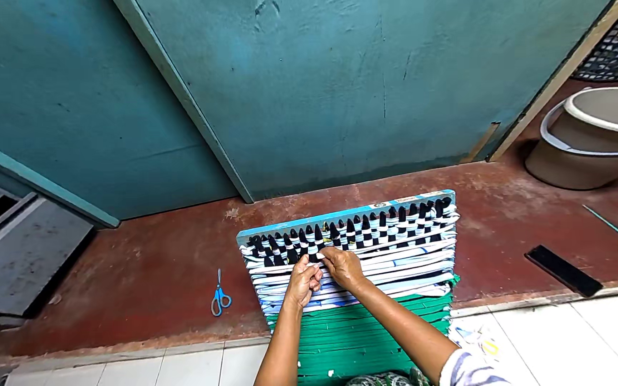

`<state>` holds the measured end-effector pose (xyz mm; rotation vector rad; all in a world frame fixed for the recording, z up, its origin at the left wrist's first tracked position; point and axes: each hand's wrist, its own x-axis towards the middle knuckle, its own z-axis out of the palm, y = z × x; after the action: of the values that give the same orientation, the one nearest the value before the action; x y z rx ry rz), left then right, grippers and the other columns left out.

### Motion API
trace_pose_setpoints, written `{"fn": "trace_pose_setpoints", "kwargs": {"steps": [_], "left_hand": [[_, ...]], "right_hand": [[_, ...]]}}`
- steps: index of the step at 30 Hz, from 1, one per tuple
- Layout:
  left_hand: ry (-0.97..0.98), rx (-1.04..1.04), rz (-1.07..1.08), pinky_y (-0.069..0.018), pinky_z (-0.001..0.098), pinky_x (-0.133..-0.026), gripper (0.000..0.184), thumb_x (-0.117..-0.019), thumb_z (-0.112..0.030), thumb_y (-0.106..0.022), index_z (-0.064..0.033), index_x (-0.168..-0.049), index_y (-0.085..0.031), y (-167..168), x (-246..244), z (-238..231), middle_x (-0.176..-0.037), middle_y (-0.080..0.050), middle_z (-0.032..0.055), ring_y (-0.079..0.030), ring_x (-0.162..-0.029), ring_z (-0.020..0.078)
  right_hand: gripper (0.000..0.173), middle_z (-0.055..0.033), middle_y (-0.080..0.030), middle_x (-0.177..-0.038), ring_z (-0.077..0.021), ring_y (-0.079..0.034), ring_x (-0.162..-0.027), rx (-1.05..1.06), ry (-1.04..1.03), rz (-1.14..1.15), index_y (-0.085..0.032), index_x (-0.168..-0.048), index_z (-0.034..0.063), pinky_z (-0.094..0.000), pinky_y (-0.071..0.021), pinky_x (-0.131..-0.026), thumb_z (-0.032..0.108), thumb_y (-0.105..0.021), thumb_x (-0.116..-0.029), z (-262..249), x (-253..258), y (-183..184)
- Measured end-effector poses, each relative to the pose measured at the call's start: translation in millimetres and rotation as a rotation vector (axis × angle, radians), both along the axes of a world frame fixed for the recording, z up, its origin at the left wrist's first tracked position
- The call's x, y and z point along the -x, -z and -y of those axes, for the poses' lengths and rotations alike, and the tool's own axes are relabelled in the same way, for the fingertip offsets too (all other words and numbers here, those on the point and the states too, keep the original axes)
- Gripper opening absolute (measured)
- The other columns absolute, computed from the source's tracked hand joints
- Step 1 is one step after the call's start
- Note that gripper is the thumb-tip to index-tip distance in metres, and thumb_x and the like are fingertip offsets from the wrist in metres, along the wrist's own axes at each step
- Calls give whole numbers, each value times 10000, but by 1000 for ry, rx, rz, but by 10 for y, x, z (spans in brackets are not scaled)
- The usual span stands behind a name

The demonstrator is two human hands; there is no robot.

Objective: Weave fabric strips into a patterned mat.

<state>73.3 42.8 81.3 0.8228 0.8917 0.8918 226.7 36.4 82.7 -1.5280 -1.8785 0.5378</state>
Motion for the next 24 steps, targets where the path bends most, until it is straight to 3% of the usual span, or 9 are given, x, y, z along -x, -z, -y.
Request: {"fn": "trace_pose_setpoints", "kwargs": {"steps": [4,10,13,15,17,18,21,24], "left_hand": [[56,-67,20,-393,149,-429,241,-959,-8,-412,-60,-1174,-507,11,72,39,-588,-504,-61,-451,-442,3],[75,-110,-49,-397,156,-433,256,-949,-23,-417,-38,-1181,-526,-2,101,27,-584,-517,-56,-459,-440,9],[42,-369,-469,-416,183,-495,328,-994,-1,-392,73,-1280,-535,-24,97,34,-652,-553,-24,-471,-496,27],[-45,-683,-825,-525,318,-666,353,-990,46,-434,130,-1274,-625,4,103,69,-755,-670,98,-605,-634,159],[-169,-935,-991,-585,498,-786,337,-910,110,-509,120,-1187,-701,105,102,88,-840,-731,228,-725,-758,347],[-240,-1019,-1041,-592,527,-772,328,-882,117,-541,101,-1152,-728,154,91,87,-855,-737,246,-736,-765,381],[-437,-1152,-1120,-600,493,-667,228,-876,56,-618,61,-1041,-776,211,18,35,-804,-733,223,-731,-685,360],[-428,-1097,-1152,-599,511,-690,202,-901,22,-643,41,-1046,-782,169,10,-17,-836,-750,214,-743,-721,365]], "right_hand": [[248,-200,-717,-1128,-392,-727,-901,63,53,207,-747,-1051,-4,-550,-568,-762,66,-513,-1007,-61,139,-52],[307,-192,-653,-1307,-397,-679,-1092,345,35,356,-703,-1168,-14,-554,-535,-901,-16,-452,-991,-162,229,-341],[300,-199,-660,-1288,-388,-640,-1186,400,-59,278,-701,-1201,-5,-566,-494,-978,53,-471,-1017,-202,119,-397],[290,-218,-682,-1243,-382,-622,-1212,397,-148,116,-710,-1173,-27,-568,-448,-1035,92,-481,-1040,-234,11,-347],[266,-231,-702,-1135,-369,-641,-1131,401,-217,-45,-719,-1083,-51,-565,-449,-1010,85,-496,-1035,-287,-60,-244],[252,-226,-697,-1064,-349,-641,-1055,415,-241,-104,-715,-1039,-58,-550,-458,-963,72,-499,-1025,-317,-81,-207],[220,-205,-668,-963,-285,-614,-919,481,-293,-181,-694,-1015,-73,-490,-466,-884,48,-511,-1016,-368,-119,-205],[216,-163,-645,-877,-230,-592,-824,495,-313,-203,-689,-992,-66,-436,-476,-823,54,-512,-1022,-367,-138,-178]]}}
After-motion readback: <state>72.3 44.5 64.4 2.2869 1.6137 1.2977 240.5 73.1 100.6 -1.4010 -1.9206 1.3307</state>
